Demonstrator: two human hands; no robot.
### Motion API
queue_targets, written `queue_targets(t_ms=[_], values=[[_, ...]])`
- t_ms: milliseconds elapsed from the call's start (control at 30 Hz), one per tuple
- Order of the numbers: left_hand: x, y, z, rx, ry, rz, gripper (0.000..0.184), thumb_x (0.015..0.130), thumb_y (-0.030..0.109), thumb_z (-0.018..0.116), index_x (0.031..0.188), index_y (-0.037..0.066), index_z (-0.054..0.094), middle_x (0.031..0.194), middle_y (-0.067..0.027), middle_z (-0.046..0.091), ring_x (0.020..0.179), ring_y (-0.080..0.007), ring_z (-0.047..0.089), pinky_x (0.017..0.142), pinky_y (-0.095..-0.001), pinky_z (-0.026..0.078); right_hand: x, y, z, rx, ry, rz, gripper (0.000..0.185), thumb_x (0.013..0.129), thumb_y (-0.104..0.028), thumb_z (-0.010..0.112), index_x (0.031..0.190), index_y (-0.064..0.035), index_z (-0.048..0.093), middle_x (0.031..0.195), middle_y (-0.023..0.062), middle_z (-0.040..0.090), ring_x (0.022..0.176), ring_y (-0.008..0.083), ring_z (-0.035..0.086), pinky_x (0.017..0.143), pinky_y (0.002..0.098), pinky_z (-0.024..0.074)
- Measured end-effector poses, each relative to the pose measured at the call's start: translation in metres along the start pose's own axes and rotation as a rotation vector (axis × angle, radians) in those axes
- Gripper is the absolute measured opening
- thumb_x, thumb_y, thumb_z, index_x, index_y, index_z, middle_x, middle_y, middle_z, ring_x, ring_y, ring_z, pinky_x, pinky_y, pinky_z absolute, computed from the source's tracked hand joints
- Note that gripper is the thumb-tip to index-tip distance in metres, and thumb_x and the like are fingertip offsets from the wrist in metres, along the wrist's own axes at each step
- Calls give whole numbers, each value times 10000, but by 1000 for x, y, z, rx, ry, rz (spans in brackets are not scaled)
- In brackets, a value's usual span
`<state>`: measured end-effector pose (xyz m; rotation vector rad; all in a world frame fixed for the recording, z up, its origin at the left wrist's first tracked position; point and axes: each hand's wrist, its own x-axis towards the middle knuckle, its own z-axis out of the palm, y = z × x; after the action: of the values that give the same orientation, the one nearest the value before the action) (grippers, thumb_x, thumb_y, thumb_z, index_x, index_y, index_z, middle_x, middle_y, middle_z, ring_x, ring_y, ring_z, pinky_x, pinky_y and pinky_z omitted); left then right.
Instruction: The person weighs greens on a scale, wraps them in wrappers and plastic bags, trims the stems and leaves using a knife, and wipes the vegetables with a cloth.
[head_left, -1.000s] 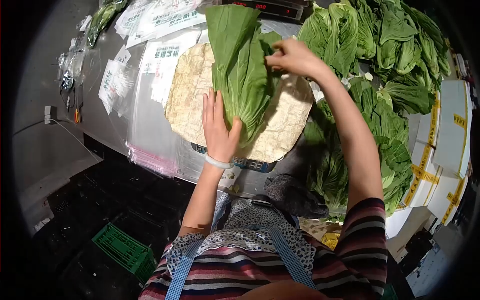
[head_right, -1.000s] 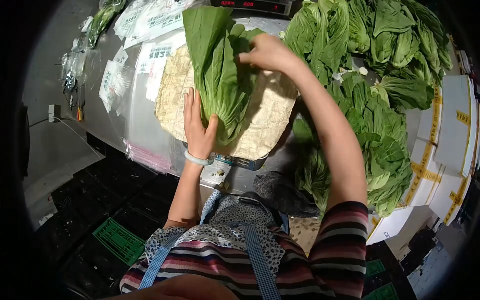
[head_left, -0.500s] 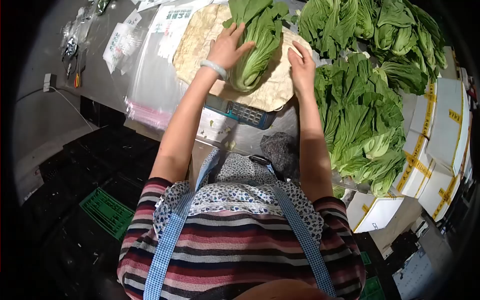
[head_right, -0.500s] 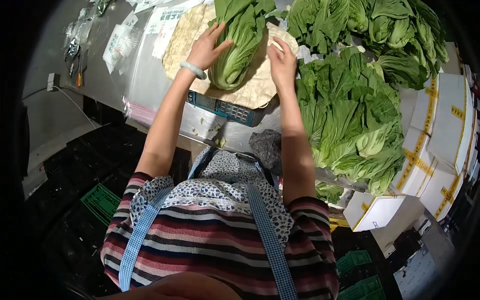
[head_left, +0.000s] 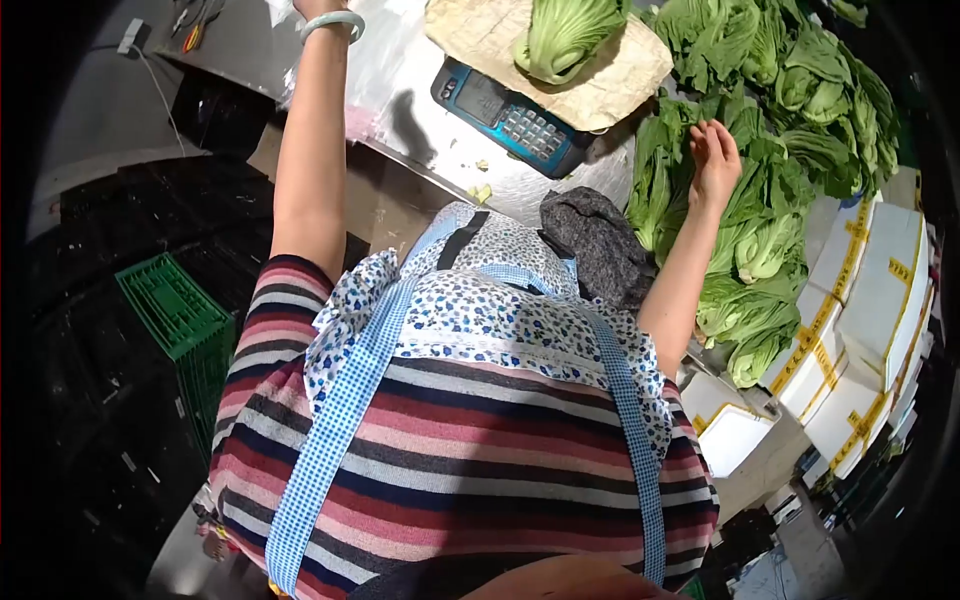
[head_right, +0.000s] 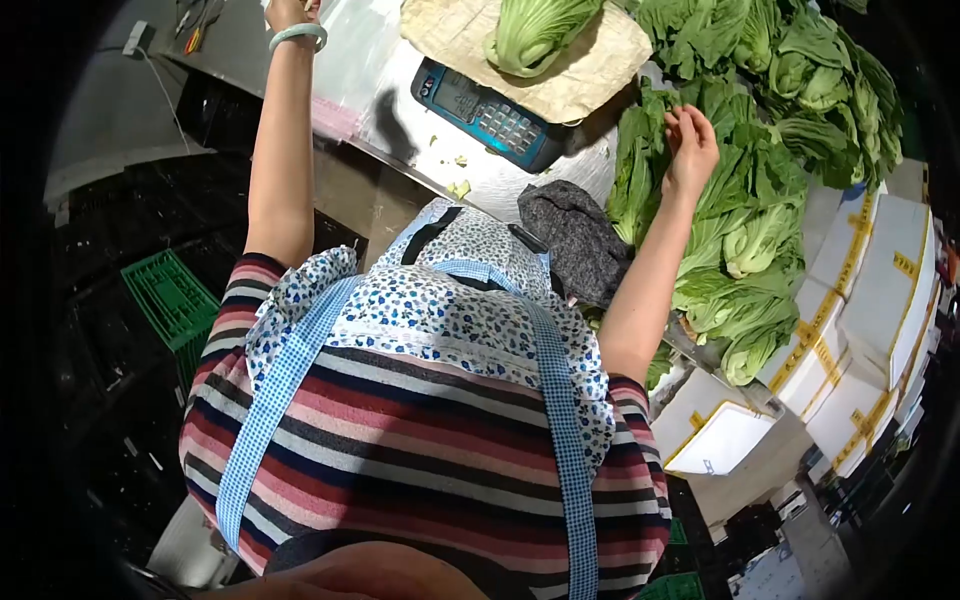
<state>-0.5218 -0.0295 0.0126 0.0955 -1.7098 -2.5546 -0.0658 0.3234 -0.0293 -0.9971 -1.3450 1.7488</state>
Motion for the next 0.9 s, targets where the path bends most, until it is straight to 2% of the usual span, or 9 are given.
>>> queue_targets(t_ms=[400, 467, 533, 567, 700, 733, 767, 833, 900], values=[[-23, 0, -104, -193, 238, -62, 277, 893, 267, 555, 1047, 37, 561, 861, -36, 559, 715, -150, 517, 591, -296, 386, -11, 0, -28, -28, -52, 5, 223, 900, -110, 630, 1102, -20, 603, 1007, 83, 669, 870, 149, 660, 718, 254, 520], [-28, 5, -106, -232, 326, -45, 226, 890, 181, 570, 1028, 2, 571, 830, -55, 589, 728, -161, 569, 615, -284, 458, -12, 2, -27, -30, -42, 33, 217, 903, -109, 625, 1102, -24, 605, 1006, 82, 670, 869, 148, 659, 718, 257, 521], [-23, 4, -120, -137, 392, -62, 325, 892, 257, 550, 1127, 34, 581, 1072, -129, 620, 932, -254, 628, 773, -381, 465, -11, 5, -22, -36, -32, 46, 214, 906, -104, 618, 1104, -24, 606, 998, 83, 672, 862, 150, 659, 714, 257, 525], [-22, -3, -122, -125, 407, -40, 203, 862, 181, 510, 977, 31, 585, 902, -74, 608, 739, -187, 611, 643, -345, 420, -11, 8, -18, -47, -30, 58, 212, 906, -100, 617, 1102, -20, 606, 994, 85, 673, 855, 151, 660, 707, 255, 527], [-52, -15, -86, 121, 410, 37, 190, 859, 196, 561, 935, 31, 616, 846, -70, 631, 743, -172, 613, 628, -306, 432, -9, 28, 7, -90, -73, 124, 208, 890, -87, 632, 1081, -7, 613, 966, 97, 676, 829, 152, 659, 691, 246, 530], [-47, -51, -81, 283, 277, 322, 203, 876, 211, 567, 926, 26, 632, 830, -73, 645, 743, -155, 604, 646, -301, 446, -6, 37, 16, -105, -77, 121, 210, 887, -86, 635, 1080, -6, 614, 958, 97, 676, 826, 149, 657, 690, 242, 527], [-64, -62, -50, 475, 136, 317, 226, 889, 227, 575, 934, 15, 638, 848, -83, 653, 762, -154, 602, 703, -306, 469, -2, 46, 28, -103, -71, 111, 258, 877, -107, 653, 1107, -3, 597, 956, 95, 676, 812, 147, 655, 694, 241, 525], [-115, -83, 30, 575, -382, 221, 397, 882, 345, 612, 1056, -11, 635, 895, -154, 667, 743, -204, 625, 719, -314, 493, 1, 53, 68, -95, -89, 122, 414, 860, -190, 685, 1196, -1, 535, 1032, 108, 653, 861, 163, 643, 751, 264, 516], [-135, -120, 85, 801, -673, -26, 689, 841, 490, 623, 1275, -26, 481, 1154, -232, 595, 948, -271, 625, 858, -327, 480, 8, 54, 118, -137, -103, 169, 637, 841, -328, 698, 1318, -7, 424, 1204, 143, 571, 1022, 209, 591, 867, 328, 480]])
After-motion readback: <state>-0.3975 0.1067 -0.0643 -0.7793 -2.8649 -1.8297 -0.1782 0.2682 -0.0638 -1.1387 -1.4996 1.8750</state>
